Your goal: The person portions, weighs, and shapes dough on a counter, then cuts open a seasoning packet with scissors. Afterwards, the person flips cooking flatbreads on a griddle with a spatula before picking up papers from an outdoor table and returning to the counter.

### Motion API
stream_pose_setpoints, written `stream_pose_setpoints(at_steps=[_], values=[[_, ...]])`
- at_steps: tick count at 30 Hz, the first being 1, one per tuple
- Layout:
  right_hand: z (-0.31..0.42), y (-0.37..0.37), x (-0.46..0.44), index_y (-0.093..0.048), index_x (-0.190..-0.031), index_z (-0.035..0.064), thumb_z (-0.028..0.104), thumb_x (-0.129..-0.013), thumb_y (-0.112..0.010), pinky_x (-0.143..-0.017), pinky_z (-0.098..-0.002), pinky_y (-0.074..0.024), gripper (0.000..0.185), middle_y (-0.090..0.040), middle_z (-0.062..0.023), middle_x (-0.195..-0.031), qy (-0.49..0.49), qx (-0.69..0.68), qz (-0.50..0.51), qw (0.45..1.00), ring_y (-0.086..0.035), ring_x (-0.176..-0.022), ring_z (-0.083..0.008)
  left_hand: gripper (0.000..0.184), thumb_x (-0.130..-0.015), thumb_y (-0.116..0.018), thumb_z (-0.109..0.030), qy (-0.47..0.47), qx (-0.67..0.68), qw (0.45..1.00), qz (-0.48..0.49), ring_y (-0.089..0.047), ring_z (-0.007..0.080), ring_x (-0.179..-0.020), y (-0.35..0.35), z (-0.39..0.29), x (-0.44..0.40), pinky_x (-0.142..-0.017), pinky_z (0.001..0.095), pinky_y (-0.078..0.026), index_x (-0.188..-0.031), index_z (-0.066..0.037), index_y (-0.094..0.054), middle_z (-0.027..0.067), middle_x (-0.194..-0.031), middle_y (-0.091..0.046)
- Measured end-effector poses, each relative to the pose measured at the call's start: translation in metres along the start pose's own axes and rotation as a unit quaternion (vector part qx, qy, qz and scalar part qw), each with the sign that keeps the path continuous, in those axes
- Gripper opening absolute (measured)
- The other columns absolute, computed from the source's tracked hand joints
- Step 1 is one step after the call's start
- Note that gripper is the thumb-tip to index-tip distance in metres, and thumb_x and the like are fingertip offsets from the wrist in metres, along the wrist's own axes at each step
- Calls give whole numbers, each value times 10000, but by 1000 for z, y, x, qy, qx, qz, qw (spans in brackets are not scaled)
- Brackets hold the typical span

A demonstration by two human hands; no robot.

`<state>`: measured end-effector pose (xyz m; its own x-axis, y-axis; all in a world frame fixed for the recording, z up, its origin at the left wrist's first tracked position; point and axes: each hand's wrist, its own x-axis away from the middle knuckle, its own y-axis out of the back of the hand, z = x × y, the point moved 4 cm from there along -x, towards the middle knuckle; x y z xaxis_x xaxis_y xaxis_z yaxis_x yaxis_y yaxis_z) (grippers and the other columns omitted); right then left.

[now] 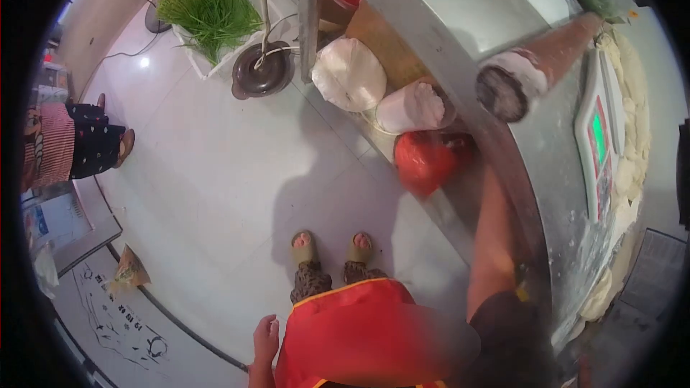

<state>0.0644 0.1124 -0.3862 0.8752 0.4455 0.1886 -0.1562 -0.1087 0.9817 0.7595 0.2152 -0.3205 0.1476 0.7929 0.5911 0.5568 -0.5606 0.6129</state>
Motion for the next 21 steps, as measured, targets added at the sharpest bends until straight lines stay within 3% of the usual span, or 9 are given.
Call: stream_pose_setpoints(at_steps=[3,6,8,10,12,16,21], values=[[-36,2,50,-509,-1169,1,222,-838,-574,-893,-427,-407,403,-555,-183,-1124,17,200,8,980,-537,-1036,-325,259,-886,-517,-196,29,6,999,20,-619,275,-861,9,-20,0,-766,345,-477,-1049,-8,-590,167,-941,-635],[-62,2,102,-528,-1152,0,217,-845,-565,-883,-429,-413,377,-568,-177,-1105,40,404,34,913,-548,-1019,-322,260,-883,-525,-188,54,22,998,34,-622,260,-877,19,-32,11,-768,337,-479,-1056,-4,-587,166,-950,-638],[-65,19,142,-541,-1140,0,214,-850,-559,-876,-431,-416,361,-577,-174,-1092,53,394,-36,917,-555,-1008,-320,261,-881,-531,-186,48,30,997,50,-625,255,-878,17,-26,14,-767,334,-480,-1059,-3,-586,164,-950,-640],[-52,57,198,-566,-1106,-5,201,-867,-529,-850,-416,-429,317,-608,-170,-1036,90,278,-167,942,-580,-964,-310,261,-879,-535,-173,46,42,996,61,-628,252,-878,25,-48,19,-765,329,-482,-1072,-3,-579,162,-948,-640],[-64,82,224,-581,-1086,-26,199,-882,-501,-835,-381,-439,314,-632,-184,-1005,88,-69,-213,971,-599,-942,-305,261,-877,-537,-166,67,66,993,78,-629,256,-879,30,-68,25,-768,327,-483,-1076,-3,-576,162,-961,-637],[-38,155,287,-618,-955,-38,189,-907,-470,-765,-298,-434,275,-618,-85,-885,-19,-406,-137,903,-557,-842,-161,263,-873,-540,-157,-10,74,992,98,-625,275,-894,30,-89,37,-777,335,-484,-1084,-2,-572,171,-996,-624],[-43,210,363,-611,-924,-38,169,-915,-464,-714,-245,-416,254,-585,-11,-844,4,-566,82,820,-494,-810,-76,258,-872,-539,-163,-93,96,983,129,-612,312,-906,46,-165,53,-779,344,-485,-1068,2,-574,185,-989,-615]])
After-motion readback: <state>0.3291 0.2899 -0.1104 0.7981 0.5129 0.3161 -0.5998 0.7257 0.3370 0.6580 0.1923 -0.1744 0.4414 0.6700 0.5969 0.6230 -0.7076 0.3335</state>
